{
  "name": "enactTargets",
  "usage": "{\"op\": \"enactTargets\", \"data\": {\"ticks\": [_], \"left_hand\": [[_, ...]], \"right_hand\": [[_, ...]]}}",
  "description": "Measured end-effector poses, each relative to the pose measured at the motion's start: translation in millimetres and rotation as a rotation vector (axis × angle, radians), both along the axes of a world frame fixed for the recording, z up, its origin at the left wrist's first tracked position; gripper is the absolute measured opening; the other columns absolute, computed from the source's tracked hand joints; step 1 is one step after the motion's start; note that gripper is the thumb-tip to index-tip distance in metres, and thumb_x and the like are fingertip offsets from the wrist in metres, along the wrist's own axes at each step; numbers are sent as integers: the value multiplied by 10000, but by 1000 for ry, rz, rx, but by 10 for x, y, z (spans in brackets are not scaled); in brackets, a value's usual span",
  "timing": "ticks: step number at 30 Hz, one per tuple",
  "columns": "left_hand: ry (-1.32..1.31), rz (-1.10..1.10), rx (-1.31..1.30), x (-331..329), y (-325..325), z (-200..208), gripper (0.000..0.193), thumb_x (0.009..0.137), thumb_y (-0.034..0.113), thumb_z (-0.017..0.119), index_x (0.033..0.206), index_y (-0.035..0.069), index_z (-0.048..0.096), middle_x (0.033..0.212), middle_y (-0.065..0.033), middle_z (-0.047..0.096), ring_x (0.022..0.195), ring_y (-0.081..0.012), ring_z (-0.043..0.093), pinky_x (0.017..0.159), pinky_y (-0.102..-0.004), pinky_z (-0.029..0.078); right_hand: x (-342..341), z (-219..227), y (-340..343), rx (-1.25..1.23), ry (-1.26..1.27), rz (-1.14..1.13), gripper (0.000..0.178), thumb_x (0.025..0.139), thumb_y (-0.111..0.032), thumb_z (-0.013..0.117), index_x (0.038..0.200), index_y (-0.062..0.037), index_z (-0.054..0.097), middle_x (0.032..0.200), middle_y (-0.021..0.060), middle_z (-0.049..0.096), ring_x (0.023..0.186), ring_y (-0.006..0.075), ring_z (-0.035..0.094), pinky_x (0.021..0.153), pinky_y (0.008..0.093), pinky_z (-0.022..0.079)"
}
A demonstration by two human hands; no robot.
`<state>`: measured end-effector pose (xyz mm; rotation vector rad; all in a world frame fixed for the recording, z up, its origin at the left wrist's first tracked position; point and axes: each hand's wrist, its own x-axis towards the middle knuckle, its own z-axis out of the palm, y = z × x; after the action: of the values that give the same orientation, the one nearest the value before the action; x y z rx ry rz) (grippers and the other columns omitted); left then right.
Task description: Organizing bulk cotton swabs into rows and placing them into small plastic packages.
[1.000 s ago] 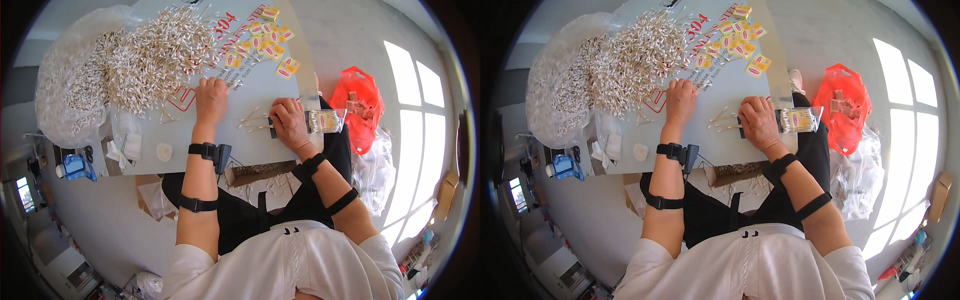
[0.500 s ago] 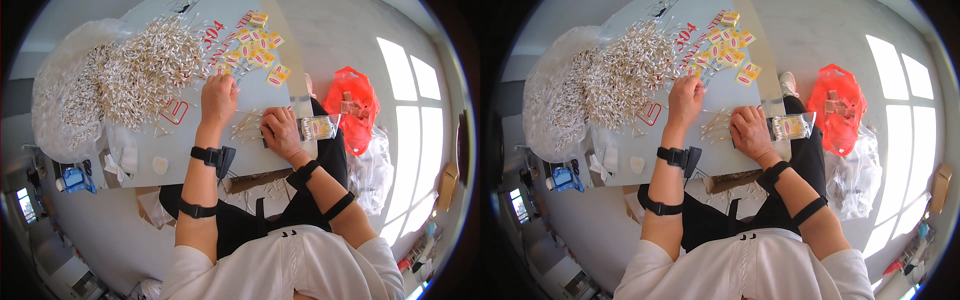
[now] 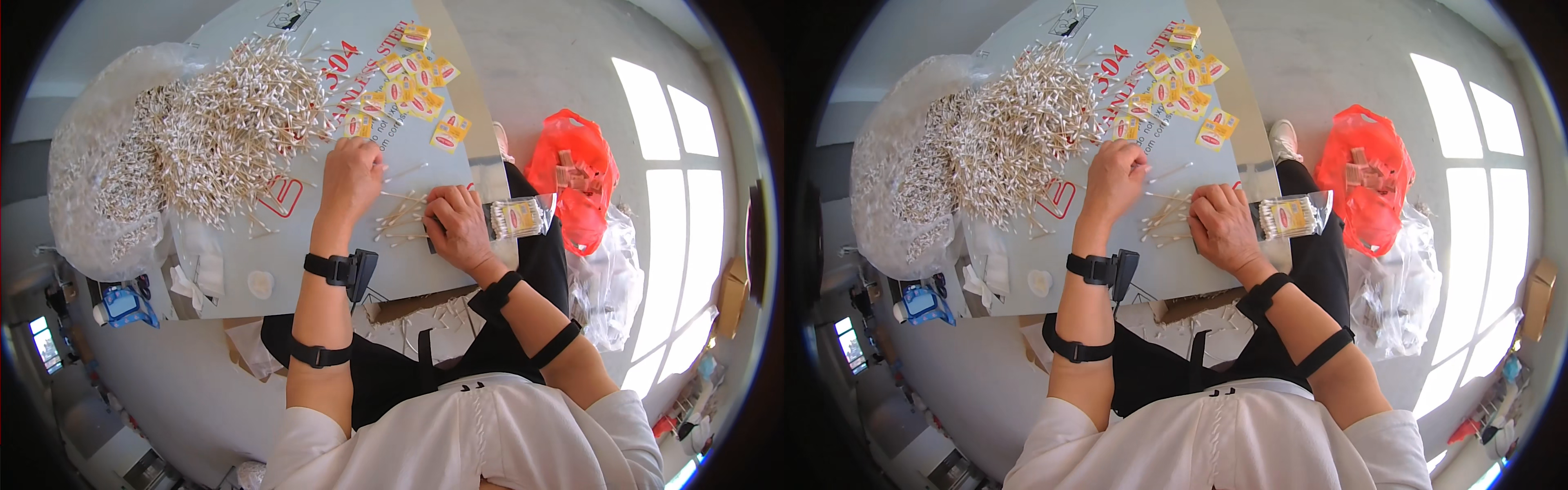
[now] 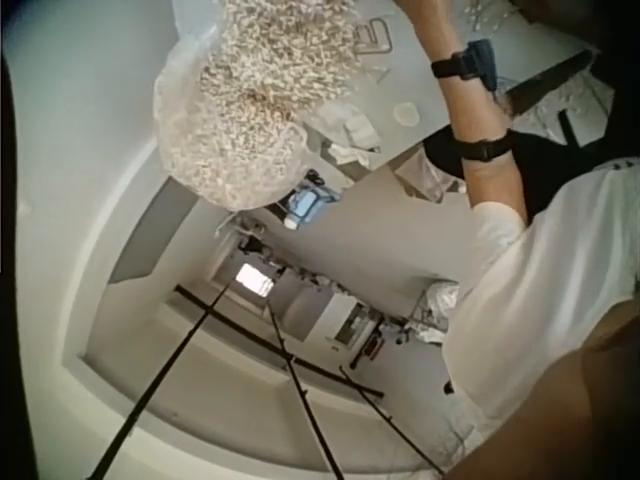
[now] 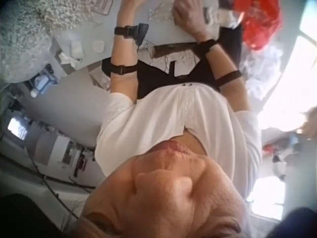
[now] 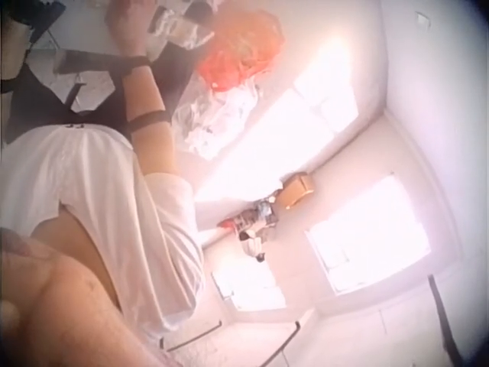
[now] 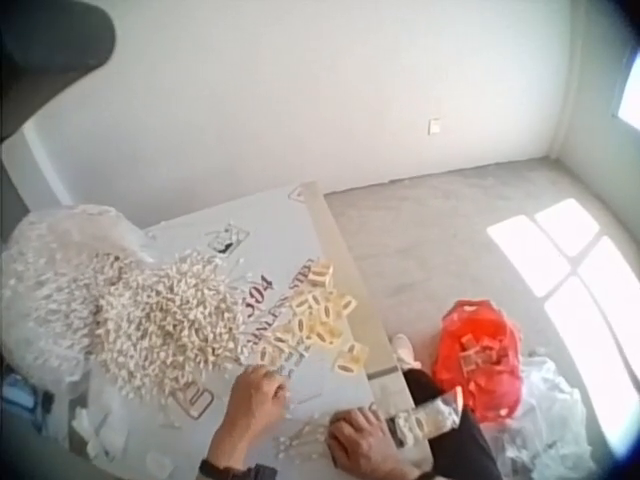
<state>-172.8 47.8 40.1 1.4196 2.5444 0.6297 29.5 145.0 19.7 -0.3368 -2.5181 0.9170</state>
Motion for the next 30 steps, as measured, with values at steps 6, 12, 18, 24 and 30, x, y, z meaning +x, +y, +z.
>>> {"op": "enactTargets", "data": {"ticks": [6,12,18,24,30], "left_hand": [[285,39,121,-564,251,36,143,723,95,768,820,85,664,907,-66,610,942,-280,570,813,-433,474],[217,-184,88,-527,426,-2,164,710,75,776,824,111,665,919,-21,591,993,-254,538,868,-405,448],[231,-101,141,-421,488,-61,166,721,89,760,845,103,650,977,-26,588,1024,-256,521,908,-401,428],[304,-75,39,19,323,-119,133,776,98,706,869,54,622,976,-79,592,1053,-300,519,927,-441,416],[128,135,195,148,-68,-11,110,760,51,685,863,59,648,937,-95,583,983,-317,528,853,-460,429]], "right_hand": [[-48,55,-46,-13,-1,21,136,750,-62,679,821,-63,563,980,63,577,909,268,536,806,390,394],[-3,21,-4,-12,-20,3,139,746,-60,682,825,-64,568,987,65,580,913,270,537,811,389,397],[-37,49,-34,-15,3,14,147,742,-63,690,828,-73,570,989,58,581,911,270,538,804,394,401],[-44,15,-29,-12,7,11,155,736,-64,696,825,-78,570,992,54,581,912,272,541,799,394,401],[-17,6,-4,-7,9,0,148,741,-69,693,821,-78,568,991,55,580,920,272,541,802,396,399]]}}
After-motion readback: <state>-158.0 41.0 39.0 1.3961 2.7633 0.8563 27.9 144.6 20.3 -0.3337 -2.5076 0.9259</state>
